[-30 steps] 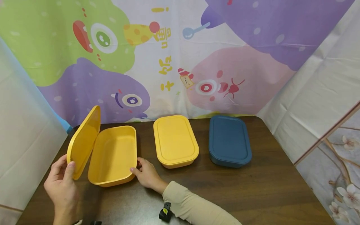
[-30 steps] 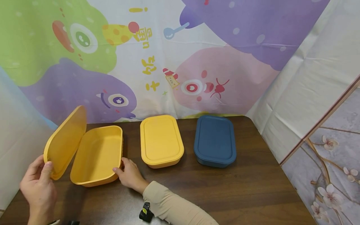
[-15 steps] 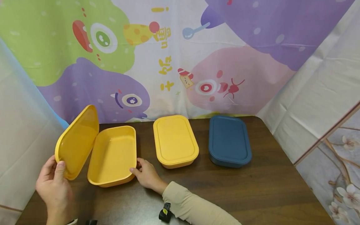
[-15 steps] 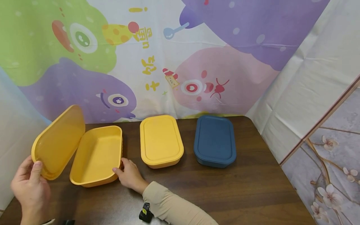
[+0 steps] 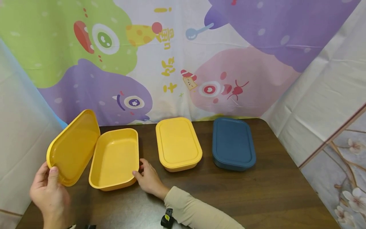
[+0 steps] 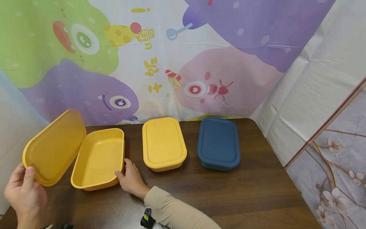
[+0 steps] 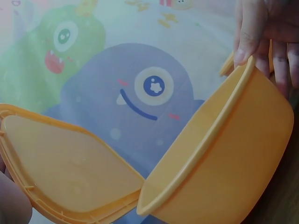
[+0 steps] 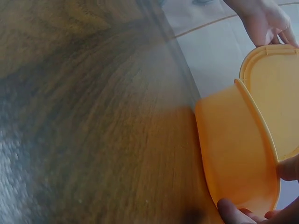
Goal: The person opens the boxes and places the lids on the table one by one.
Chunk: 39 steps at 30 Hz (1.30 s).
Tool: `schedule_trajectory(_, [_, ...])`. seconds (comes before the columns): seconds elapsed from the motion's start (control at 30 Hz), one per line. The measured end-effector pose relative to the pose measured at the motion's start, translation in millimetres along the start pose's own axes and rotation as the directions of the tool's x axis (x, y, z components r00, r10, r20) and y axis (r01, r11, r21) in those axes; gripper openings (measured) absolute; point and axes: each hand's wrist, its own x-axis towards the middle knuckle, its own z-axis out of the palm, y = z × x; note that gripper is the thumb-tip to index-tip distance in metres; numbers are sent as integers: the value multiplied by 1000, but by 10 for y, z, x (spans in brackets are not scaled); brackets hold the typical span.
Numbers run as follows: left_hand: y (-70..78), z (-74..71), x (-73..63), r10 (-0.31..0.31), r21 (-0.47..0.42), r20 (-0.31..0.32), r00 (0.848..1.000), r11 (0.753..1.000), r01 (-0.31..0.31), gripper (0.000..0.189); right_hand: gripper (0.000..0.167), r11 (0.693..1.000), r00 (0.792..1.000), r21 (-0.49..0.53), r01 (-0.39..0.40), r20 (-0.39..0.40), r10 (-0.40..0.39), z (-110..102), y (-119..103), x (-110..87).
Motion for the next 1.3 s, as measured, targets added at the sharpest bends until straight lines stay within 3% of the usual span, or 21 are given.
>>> schedule_trajectory(0.3, [23, -35, 21, -2, -42, -1, 1000, 999, 2, 23, 44, 998, 1000, -55, 29, -4, -29, 4, 2, -30])
schedule_trajectory(0.73, [8, -93, 65, -15, -126, -17, 1000, 992, 13, 23, 43, 998, 999, -58, 37, -1, -37, 7, 14, -37])
schedule_trajectory(1.3, [-42, -165, 85, -23, -67, -80, 997, 998, 17, 21, 42, 998, 999, -55, 33, -9, -34, 15, 24, -39])
